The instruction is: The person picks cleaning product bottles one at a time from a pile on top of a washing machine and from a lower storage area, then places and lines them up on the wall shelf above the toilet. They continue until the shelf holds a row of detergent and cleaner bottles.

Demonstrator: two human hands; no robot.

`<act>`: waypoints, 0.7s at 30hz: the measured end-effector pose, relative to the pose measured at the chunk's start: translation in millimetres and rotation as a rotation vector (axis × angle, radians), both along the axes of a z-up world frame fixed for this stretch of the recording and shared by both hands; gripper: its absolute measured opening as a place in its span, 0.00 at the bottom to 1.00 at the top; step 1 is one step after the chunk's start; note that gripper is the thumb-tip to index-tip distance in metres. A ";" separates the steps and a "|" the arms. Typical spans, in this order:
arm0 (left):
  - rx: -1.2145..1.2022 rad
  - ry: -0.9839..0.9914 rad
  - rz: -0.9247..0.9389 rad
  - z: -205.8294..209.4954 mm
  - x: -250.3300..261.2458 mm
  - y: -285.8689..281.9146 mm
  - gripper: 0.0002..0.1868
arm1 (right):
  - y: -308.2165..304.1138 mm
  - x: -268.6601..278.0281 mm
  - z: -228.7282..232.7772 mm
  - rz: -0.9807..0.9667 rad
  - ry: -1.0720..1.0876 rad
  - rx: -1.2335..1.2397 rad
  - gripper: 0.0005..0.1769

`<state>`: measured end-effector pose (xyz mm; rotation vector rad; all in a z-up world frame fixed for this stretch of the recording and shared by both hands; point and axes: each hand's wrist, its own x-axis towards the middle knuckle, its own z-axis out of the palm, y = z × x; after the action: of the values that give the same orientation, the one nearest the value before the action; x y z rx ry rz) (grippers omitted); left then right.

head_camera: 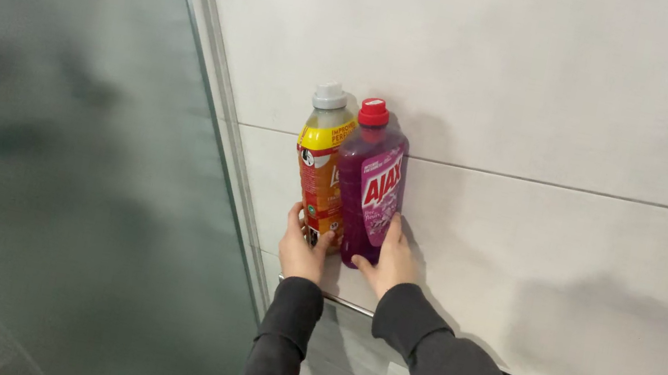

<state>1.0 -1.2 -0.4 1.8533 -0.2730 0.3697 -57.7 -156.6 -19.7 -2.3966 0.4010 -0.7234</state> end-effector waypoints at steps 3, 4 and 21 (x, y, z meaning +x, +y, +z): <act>0.024 -0.003 -0.005 3.9 -5.0 2.3 0.43 | -0.2 1.2 -1.5 0.002 0.006 -0.011 0.67; 0.024 -0.004 -0.004 4.0 -4.8 3.3 0.43 | 1.7 -1.7 1.3 0.002 0.006 -0.011 0.67; 0.043 0.049 -0.064 -4.5 -37.9 22.9 0.46 | -9.4 -66.4 28.7 0.135 -0.183 0.089 0.60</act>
<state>-36.9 21.7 -4.9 1.8882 -0.3077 0.2755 -124.2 -165.9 9.0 -2.2277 0.1899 -0.8364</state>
